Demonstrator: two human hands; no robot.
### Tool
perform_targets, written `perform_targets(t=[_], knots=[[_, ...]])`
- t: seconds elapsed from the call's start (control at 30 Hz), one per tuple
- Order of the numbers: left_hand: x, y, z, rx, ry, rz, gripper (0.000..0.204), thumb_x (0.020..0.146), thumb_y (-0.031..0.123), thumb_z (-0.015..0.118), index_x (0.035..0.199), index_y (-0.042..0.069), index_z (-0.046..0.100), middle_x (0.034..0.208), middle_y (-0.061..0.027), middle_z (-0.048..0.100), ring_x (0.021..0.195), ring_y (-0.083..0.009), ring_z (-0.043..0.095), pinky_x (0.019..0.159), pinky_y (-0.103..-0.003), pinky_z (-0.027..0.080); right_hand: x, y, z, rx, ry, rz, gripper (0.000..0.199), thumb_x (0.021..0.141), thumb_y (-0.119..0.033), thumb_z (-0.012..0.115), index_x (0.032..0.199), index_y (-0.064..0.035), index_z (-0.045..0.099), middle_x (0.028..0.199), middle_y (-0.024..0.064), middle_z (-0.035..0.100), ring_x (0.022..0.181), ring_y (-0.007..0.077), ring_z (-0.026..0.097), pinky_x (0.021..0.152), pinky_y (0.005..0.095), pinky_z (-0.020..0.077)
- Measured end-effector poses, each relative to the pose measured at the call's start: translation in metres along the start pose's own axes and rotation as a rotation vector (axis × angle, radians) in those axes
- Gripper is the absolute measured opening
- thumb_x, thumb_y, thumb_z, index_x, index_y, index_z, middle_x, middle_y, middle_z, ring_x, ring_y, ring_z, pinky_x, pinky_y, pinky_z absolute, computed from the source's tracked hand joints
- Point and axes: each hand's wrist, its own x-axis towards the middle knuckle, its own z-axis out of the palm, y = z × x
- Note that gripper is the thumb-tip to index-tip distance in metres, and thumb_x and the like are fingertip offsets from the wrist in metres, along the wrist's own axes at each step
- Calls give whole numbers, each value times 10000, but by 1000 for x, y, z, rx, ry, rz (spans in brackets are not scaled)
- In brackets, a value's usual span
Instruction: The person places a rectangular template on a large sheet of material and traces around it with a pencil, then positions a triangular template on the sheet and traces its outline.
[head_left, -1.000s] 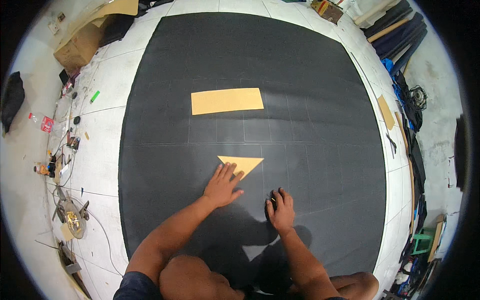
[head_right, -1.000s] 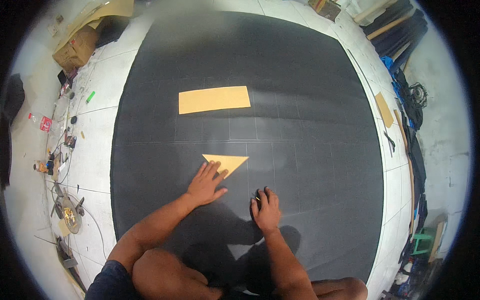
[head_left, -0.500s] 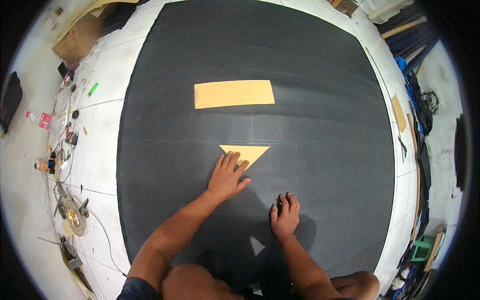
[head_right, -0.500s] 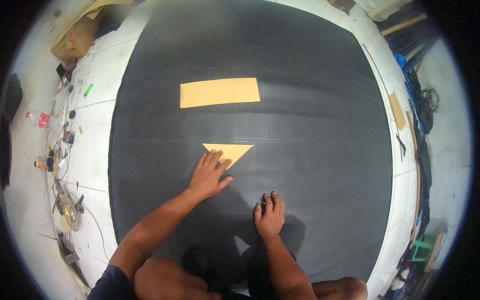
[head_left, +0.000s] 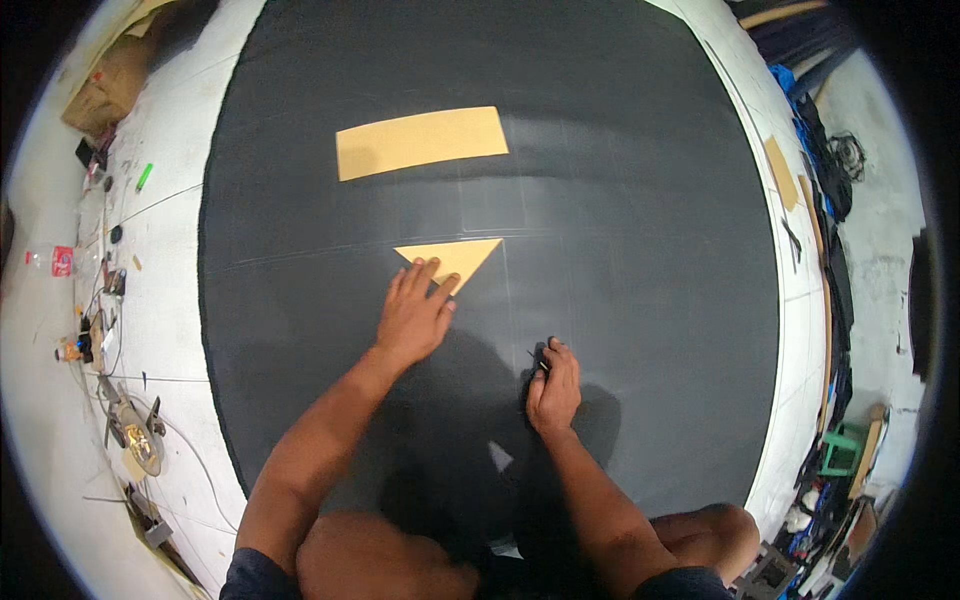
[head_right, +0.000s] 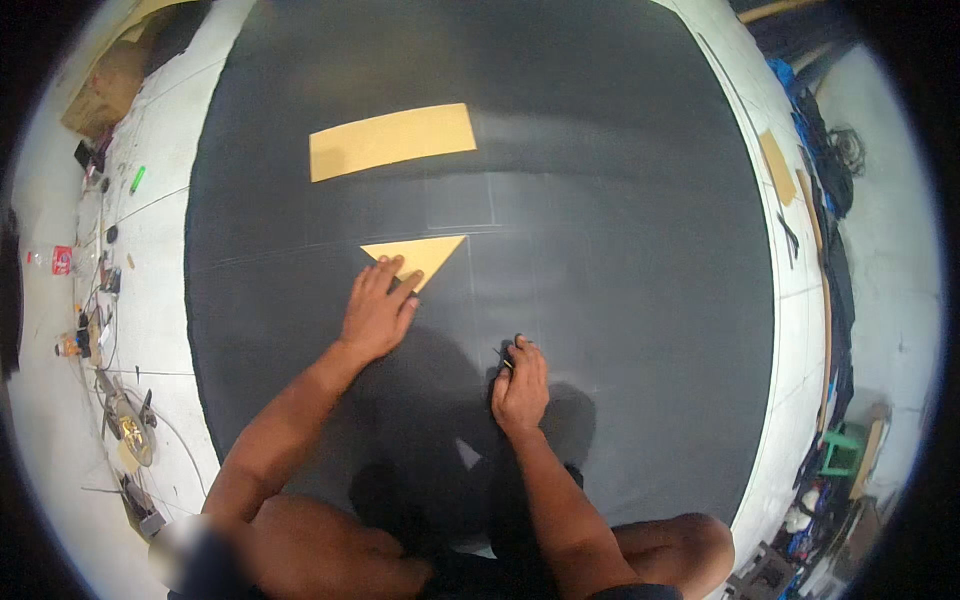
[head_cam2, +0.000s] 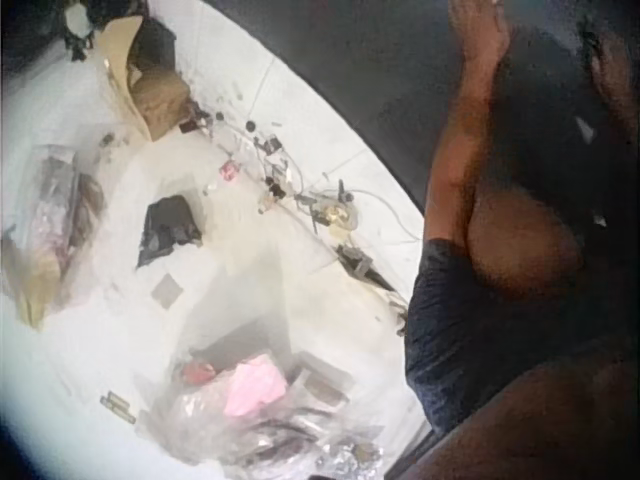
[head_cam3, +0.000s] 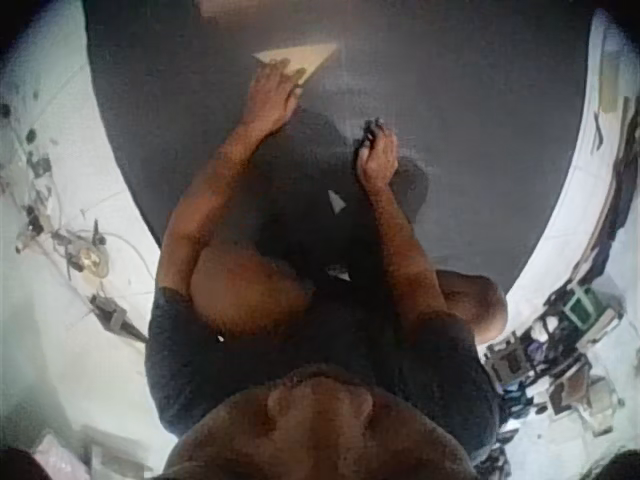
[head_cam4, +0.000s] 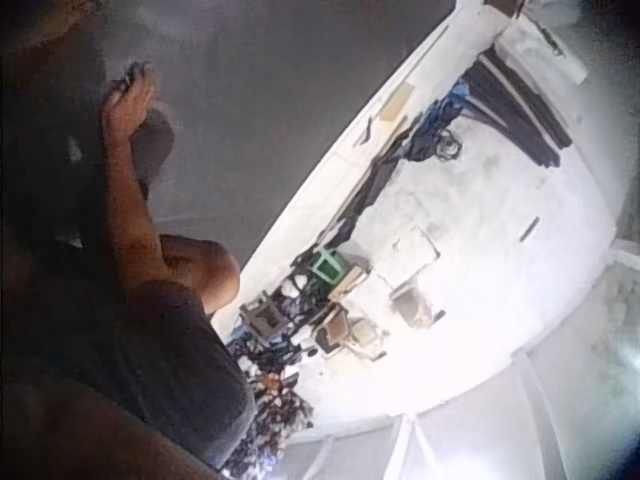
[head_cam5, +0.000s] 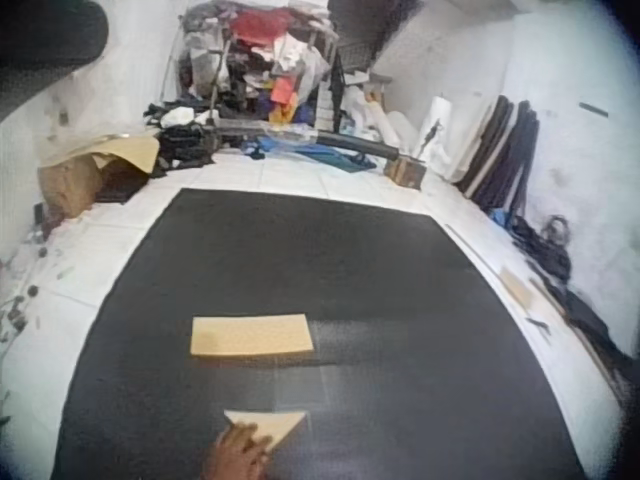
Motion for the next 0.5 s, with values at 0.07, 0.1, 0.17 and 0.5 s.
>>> perform_targets(t=[0.07,0.1,0.17,0.5], knots=[[1,-3,-2,-3,-1,-4,415,1002,245,590,1406,165,643,1522,-180,507,1459,-391,418,1194,-546,316,1,1,-1,100,27,24,394,878,-10,590,1272,0,599,1472,174,577,1359,437,524,1137,500,432],[2,-5,-3,-33,11,20,408,992,219,595,1393,169,654,1505,-171,524,1440,-383,438,1178,-539,331,1,0,-2,97,51,6,386,877,-7,588,1263,0,603,1461,173,587,1355,435,529,1135,498,434],[6,-11,-7,-55,10,40,399,973,169,603,1365,178,676,1472,-152,559,1401,-367,478,1146,-526,363,2,-1,-2,94,97,-36,371,877,-1,584,1246,2,610,1439,171,607,1346,433,540,1132,495,439],[9,-11,-12,-108,61,65,342,946,233,672,1270,130,712,1379,-161,614,1313,-344,540,1059,-516,428,3,-3,1,59,89,-58,313,901,-45,612,1211,-9,632,1427,183,609,1314,451,555,1104,501,454]])
